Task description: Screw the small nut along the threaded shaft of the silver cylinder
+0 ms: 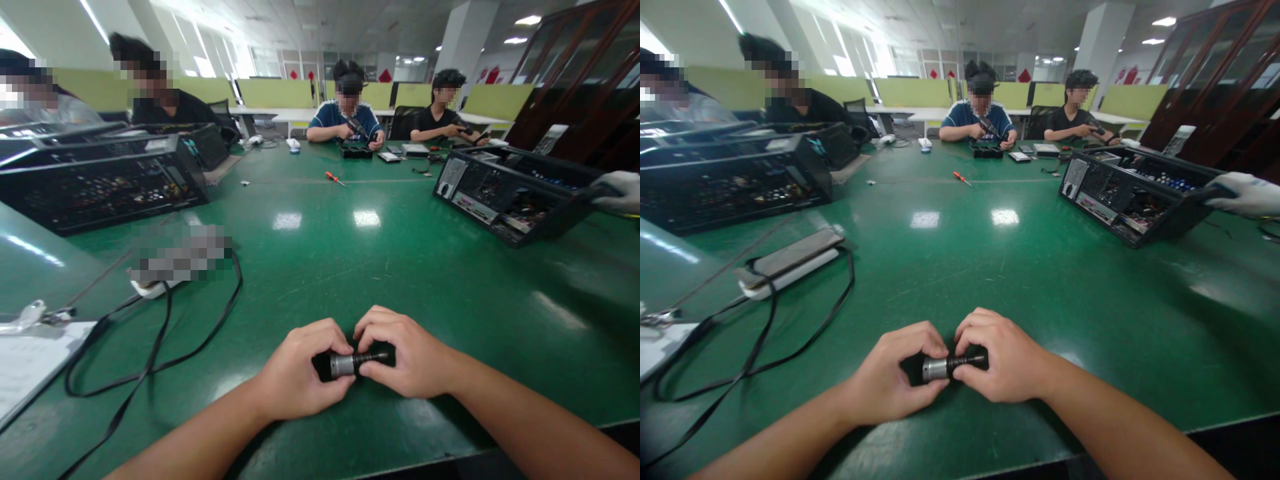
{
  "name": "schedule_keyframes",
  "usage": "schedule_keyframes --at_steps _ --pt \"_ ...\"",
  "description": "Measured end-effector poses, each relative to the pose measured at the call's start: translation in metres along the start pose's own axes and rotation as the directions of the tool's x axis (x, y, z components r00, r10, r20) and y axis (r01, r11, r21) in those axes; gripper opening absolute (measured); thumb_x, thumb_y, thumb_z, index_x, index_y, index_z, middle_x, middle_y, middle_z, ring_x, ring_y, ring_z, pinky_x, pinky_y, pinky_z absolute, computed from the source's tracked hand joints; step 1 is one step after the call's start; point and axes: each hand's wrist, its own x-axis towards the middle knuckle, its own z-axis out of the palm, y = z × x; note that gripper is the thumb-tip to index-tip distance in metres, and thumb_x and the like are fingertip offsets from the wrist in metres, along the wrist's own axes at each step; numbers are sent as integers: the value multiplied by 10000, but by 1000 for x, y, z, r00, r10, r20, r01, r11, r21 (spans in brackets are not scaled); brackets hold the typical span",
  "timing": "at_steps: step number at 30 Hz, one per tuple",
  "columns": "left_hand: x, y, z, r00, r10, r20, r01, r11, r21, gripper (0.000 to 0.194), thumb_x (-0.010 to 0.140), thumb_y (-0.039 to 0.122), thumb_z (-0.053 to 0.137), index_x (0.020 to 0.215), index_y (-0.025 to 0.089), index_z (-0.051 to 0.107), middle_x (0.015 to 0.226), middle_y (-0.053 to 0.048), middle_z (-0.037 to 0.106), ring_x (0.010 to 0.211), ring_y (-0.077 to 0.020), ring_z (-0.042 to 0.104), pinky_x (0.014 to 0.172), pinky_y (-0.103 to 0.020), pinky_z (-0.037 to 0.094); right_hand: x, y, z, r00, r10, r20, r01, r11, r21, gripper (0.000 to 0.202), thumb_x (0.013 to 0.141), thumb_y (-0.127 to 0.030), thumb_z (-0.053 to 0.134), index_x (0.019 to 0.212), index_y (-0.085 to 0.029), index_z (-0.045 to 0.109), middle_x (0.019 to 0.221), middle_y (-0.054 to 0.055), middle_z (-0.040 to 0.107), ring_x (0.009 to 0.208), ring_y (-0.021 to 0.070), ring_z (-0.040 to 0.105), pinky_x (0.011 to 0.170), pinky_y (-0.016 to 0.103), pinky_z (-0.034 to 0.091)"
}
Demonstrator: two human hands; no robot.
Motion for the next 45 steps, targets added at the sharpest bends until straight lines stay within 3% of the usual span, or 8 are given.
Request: schedule_keyframes --at_steps 45 --pt "1 3 -5 997 68 -21 -68 997 33 186 746 90 708 898 169 636 857 -65 682 774 -163 662 707 -265 518 -2 0 -10 999 -46 2 46 997 -60 151 754 -136 745 842 -184 631 923 44 694 873 191 611 845 358 454"
